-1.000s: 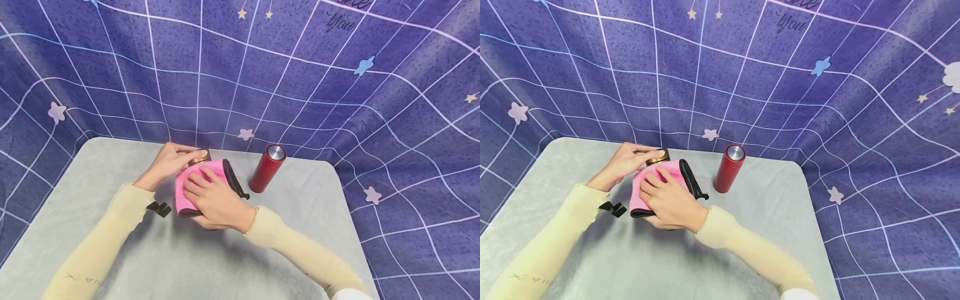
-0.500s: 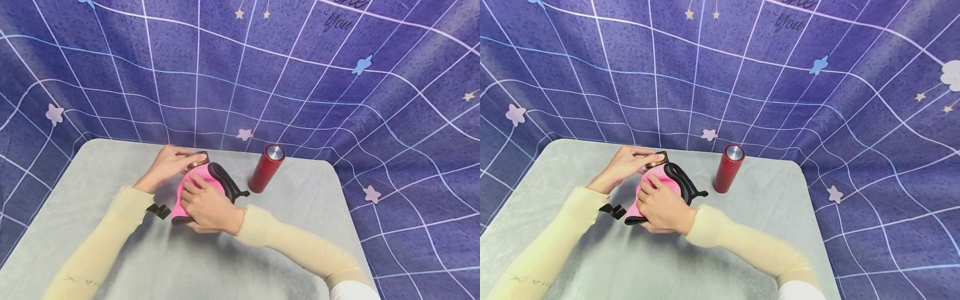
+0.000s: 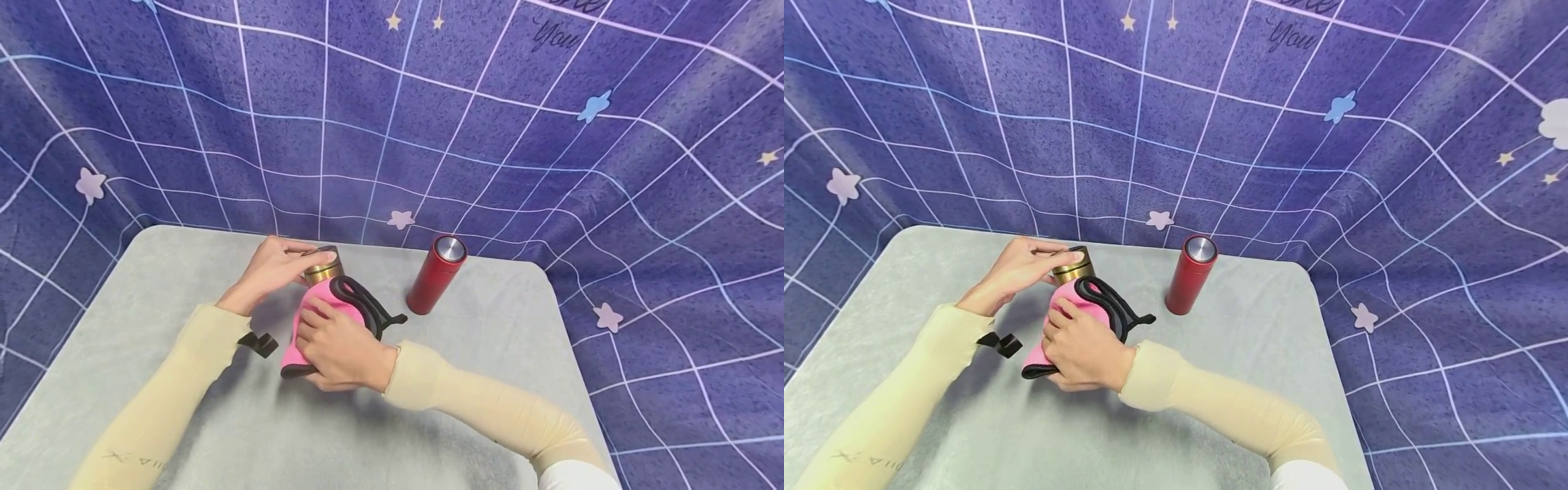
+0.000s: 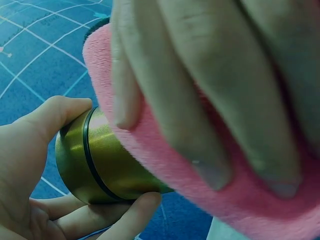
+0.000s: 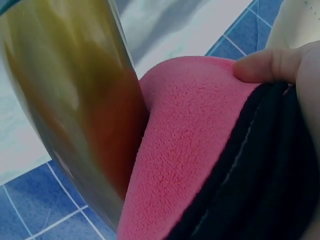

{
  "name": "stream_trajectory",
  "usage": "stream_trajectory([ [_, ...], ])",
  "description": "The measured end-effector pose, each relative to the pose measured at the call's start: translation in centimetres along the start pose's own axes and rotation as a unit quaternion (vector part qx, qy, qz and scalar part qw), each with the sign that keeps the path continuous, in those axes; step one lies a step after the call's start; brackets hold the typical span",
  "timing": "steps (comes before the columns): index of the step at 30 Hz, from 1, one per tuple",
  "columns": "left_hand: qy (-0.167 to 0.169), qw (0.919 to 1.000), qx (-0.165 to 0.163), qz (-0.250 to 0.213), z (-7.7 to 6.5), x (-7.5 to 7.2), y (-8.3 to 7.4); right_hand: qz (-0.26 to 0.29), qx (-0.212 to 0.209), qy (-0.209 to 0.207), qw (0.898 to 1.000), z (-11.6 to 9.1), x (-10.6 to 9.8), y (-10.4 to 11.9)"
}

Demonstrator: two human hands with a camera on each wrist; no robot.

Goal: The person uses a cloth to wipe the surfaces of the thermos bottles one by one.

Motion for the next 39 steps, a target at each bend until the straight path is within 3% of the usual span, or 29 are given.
stream_trajectory([
  [26, -0.016, 0.9997, -0.011, 0.015, -0.5, -0.8, 0.0, 0.007, -0.021, 0.02, 1.0, -1.4, 2.5, 2.6],
  [39, -0.024, 0.9996, -0.015, 0.009, -0.2, -1.4, -0.4, 0.018, -0.021, 0.019, 0.999, -2.1, 2.8, 2.9],
])
Point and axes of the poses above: each hand's wrist, its own z-axis towards the middle knuckle, its own x-axis out of the palm, y = z × x, the point moved 9 cm from there along z, towards the middle knuckle, and after that the axes turned 10 degrees about z, right-handed, at the moved point
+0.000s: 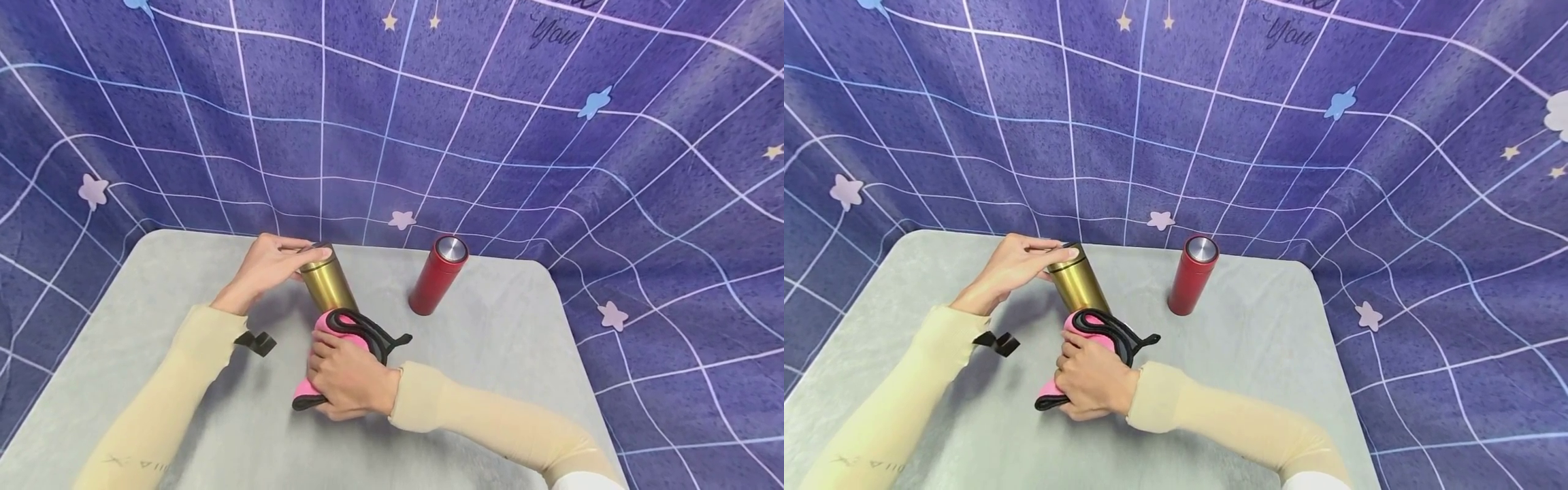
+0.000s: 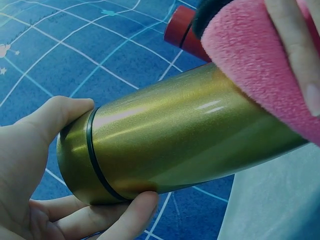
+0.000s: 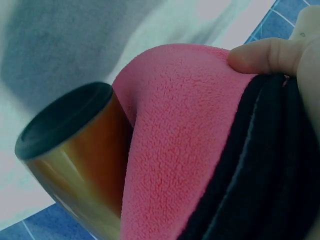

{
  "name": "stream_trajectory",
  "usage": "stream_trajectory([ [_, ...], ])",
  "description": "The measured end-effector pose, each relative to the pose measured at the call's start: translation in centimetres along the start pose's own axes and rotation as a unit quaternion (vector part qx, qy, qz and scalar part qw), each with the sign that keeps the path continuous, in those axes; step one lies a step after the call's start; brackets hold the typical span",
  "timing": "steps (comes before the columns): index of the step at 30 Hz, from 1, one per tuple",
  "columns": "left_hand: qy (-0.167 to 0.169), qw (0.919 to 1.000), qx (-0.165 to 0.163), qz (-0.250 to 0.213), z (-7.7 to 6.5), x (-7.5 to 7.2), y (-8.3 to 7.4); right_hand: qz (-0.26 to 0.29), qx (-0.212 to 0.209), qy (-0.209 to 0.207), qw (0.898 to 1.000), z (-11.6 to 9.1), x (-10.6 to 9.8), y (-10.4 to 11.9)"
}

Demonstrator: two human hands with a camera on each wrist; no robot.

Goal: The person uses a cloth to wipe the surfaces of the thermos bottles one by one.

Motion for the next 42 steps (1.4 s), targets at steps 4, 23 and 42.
stream_trajectory([
  [4, 0.008, 1.0, -0.004, 0.004, -0.1, -0.1, 0.1, 0.001, -0.005, 0.003, 1.0, -0.2, 0.3, 0.4],
  [23, -0.002, 0.9999, -0.011, 0.0, -0.3, -0.7, 0.5, 0.084, -0.013, -0.033, 0.996, -1.7, 0.7, 0.5],
  [42, -0.001, 0.9998, -0.018, 0.0, -0.1, -0.9, 1.0, 0.641, 0.206, -0.215, 0.707, -8.4, 0.0, -9.1],
])
Point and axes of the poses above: each hand's wrist, its own z-axis towards the middle knuckle, its own x-axis out of the palm, y = z × x, the point moved 9 cm from there along z, towards the middle knuckle, and after that the axes turned 10 degrees about z, right-handed, at the moved point
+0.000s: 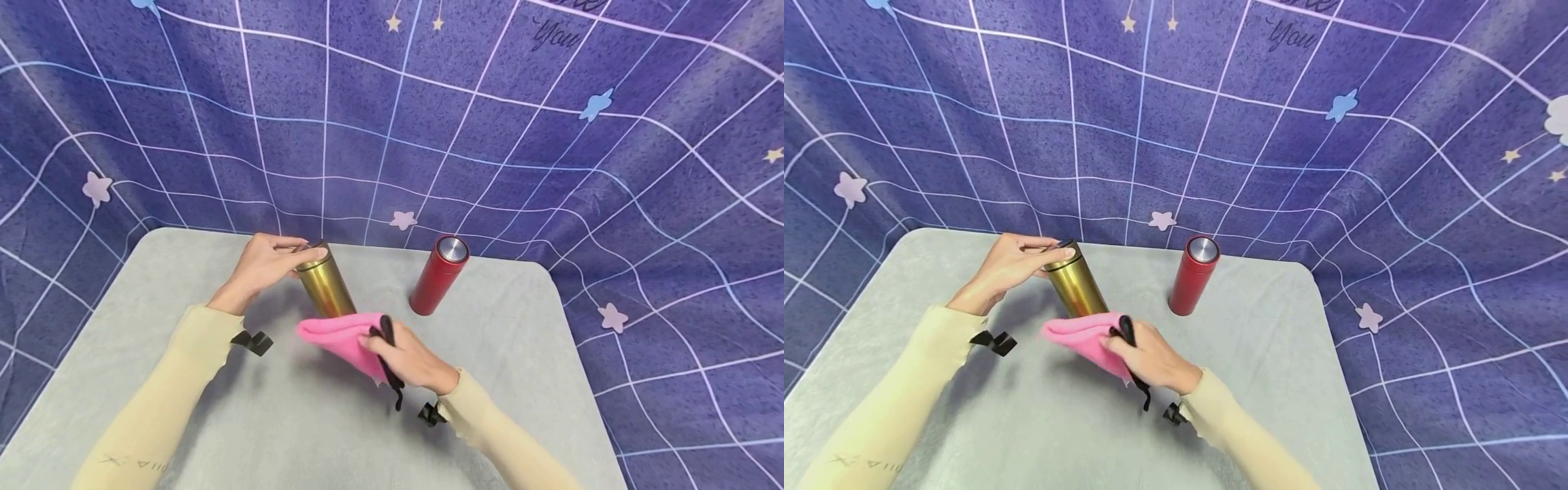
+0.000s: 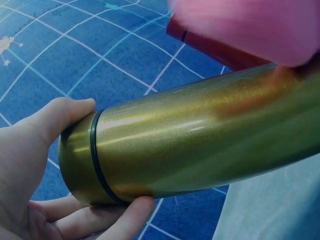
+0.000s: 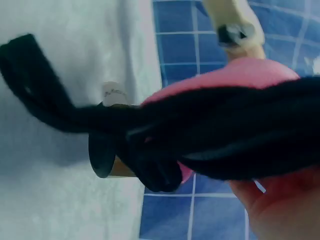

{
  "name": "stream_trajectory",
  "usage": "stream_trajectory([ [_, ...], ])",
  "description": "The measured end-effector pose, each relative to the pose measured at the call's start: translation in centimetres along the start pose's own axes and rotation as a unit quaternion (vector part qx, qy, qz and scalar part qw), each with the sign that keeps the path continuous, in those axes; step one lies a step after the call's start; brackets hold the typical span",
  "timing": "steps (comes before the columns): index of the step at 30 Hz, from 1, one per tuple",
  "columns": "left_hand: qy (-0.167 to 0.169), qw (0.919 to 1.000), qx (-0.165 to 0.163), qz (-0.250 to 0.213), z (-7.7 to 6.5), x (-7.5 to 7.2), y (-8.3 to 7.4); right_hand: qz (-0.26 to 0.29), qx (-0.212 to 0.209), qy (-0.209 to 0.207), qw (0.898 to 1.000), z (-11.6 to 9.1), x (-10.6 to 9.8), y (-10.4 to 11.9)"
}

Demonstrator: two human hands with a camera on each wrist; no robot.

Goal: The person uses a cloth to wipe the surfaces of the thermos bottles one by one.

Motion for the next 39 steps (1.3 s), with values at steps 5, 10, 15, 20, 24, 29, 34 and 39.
stream_trajectory([
  [5, 0.006, 1.0, 0.007, 0.003, -0.1, 0.0, 0.0, 0.168, 0.068, -0.145, 0.973, -1.2, -3.6, -2.1],
  [10, -0.005, 0.9998, 0.016, 0.006, -0.3, 0.1, 0.0, 0.259, 0.067, -0.268, 0.926, -2.0, -6.6, -3.4],
  [15, -0.023, 0.9985, 0.045, 0.021, -0.8, 0.5, -0.6, 0.266, 0.046, -0.318, 0.909, -1.6, -8.3, -3.3],
  [20, -0.034, 0.9962, 0.075, 0.028, -1.8, 1.1, -1.5, 0.224, 0.017, -0.325, 0.919, 0.1, -8.8, -1.7],
  [24, -0.041, 0.9944, 0.092, 0.033, -2.6, 1.5, -2.2, 0.175, -0.025, -0.308, 0.935, 1.8, -8.7, 0.1],
  [29, -0.059, 0.9905, 0.117, 0.042, -3.3, 1.8, -3.0, 0.146, -0.051, -0.273, 0.95, 3.6, -7.9, 1.6],
  [34, -0.079, 0.9886, 0.121, 0.04, -3.6, 1.9, -3.3, 0.069, -0.06, -0.231, 0.969, 4.8, -6.8, 3.0],
  [39, -0.091, 0.9882, 0.123, 0.006, -3.9, 2.1, -3.1, -0.027, -0.084, -0.208, 0.974, 5.4, -6.2, 3.6],
])
Point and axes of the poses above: each hand's wrist, its own z-axis towards the middle knuckle, its own x-axis out of the palm, y = z × x, the point moved 9 cm from there along z, towards the middle knuckle, and after that the axes turned 10 degrees about z, right-handed, at the moved point
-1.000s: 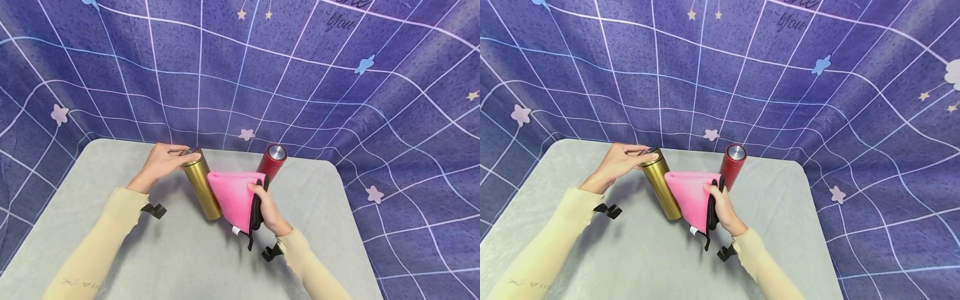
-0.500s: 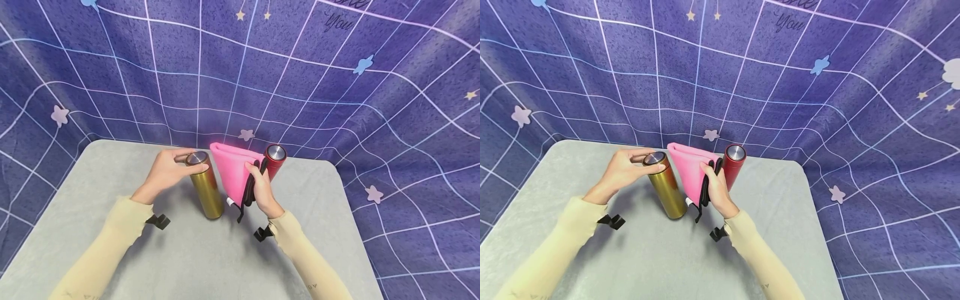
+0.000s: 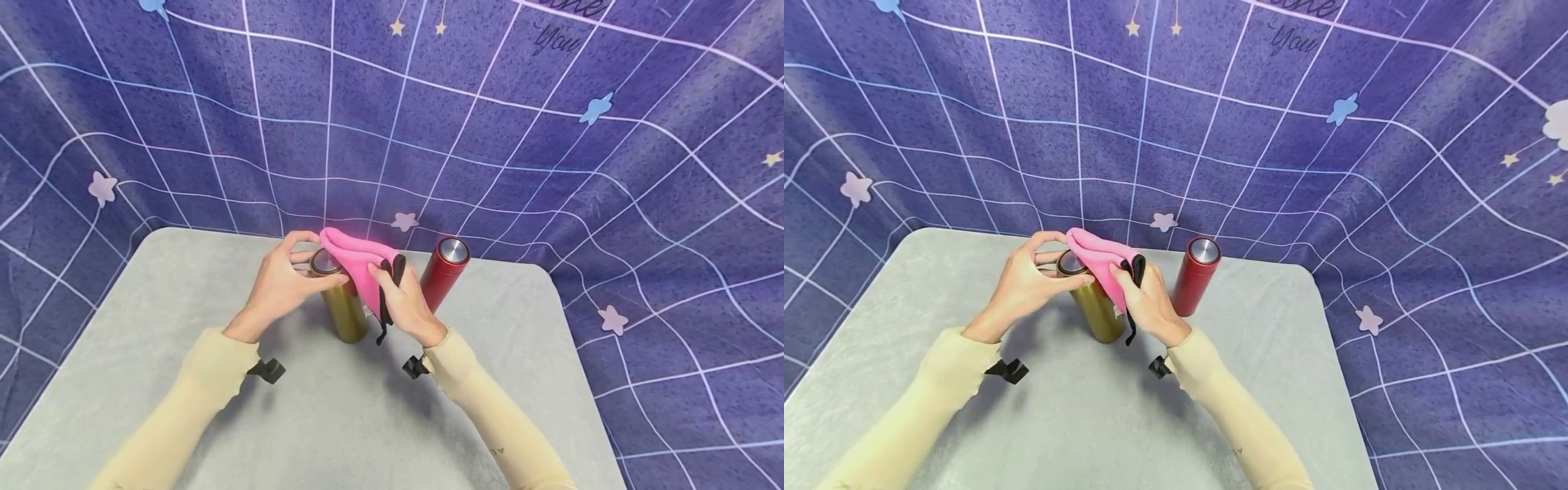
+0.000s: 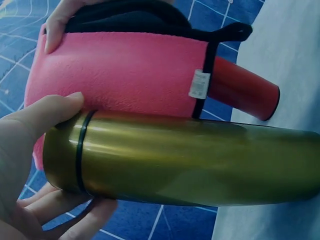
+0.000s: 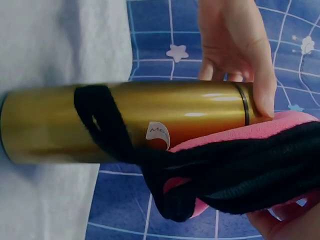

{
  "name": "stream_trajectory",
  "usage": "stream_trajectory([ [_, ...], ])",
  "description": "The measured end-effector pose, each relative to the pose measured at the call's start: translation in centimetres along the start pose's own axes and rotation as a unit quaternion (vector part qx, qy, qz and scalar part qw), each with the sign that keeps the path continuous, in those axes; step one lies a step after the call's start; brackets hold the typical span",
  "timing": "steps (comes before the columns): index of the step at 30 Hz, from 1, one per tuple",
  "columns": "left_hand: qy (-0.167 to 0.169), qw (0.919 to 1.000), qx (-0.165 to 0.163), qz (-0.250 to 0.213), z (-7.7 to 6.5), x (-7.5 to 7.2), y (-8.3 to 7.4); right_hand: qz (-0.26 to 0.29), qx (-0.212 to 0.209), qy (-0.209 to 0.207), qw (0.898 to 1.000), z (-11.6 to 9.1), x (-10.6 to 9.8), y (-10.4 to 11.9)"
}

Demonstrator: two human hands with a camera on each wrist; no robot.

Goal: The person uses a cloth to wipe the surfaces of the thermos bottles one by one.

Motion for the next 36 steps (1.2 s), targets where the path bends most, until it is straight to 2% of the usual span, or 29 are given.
stream_trajectory([
  [3, -0.01, 0.9997, 0.005, -0.021, -0.4, 0.3, 0.1, -0.025, -0.017, 0.013, 0.999, 0.3, 0.2, 0.2],
  [7, -0.007, 0.999, 0.01, -0.043, -0.9, 1.4, 0.6, -0.046, -0.03, 0.022, 0.998, 0.8, 0.4, 0.6],
  [13, -0.01, 0.9967, 0.022, -0.078, -1.8, 3.1, 2.0, -0.068, -0.021, 0.008, 0.997, 1.3, 0.1, 0.6],
  [21, -0.013, 0.9987, 0.023, -0.043, -2.9, 5.3, 4.0, -0.068, -0.014, 0.011, 0.998, 1.5, 0.1, 0.4],
  [28, -0.005, 0.9946, 0.032, -0.098, -2.9, 6.3, 3.9, -0.086, -0.022, 0.03, 0.996, 1.8, 0.0, 0.7],
  [36, 0.008, 0.993, 0.035, -0.113, -2.3, 6.4, 3.3, -0.131, -0.066, 0.077, 0.986, 1.6, 0.4, 1.7],
])
Point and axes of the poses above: each hand's wrist, its own z-axis towards the middle knuckle, its own x-axis out of the palm, y = z × x, the point moved 9 cm from there along z, towards the middle knuckle, and after that the axes turned 10 degrees about z, right-handed, at the moved point
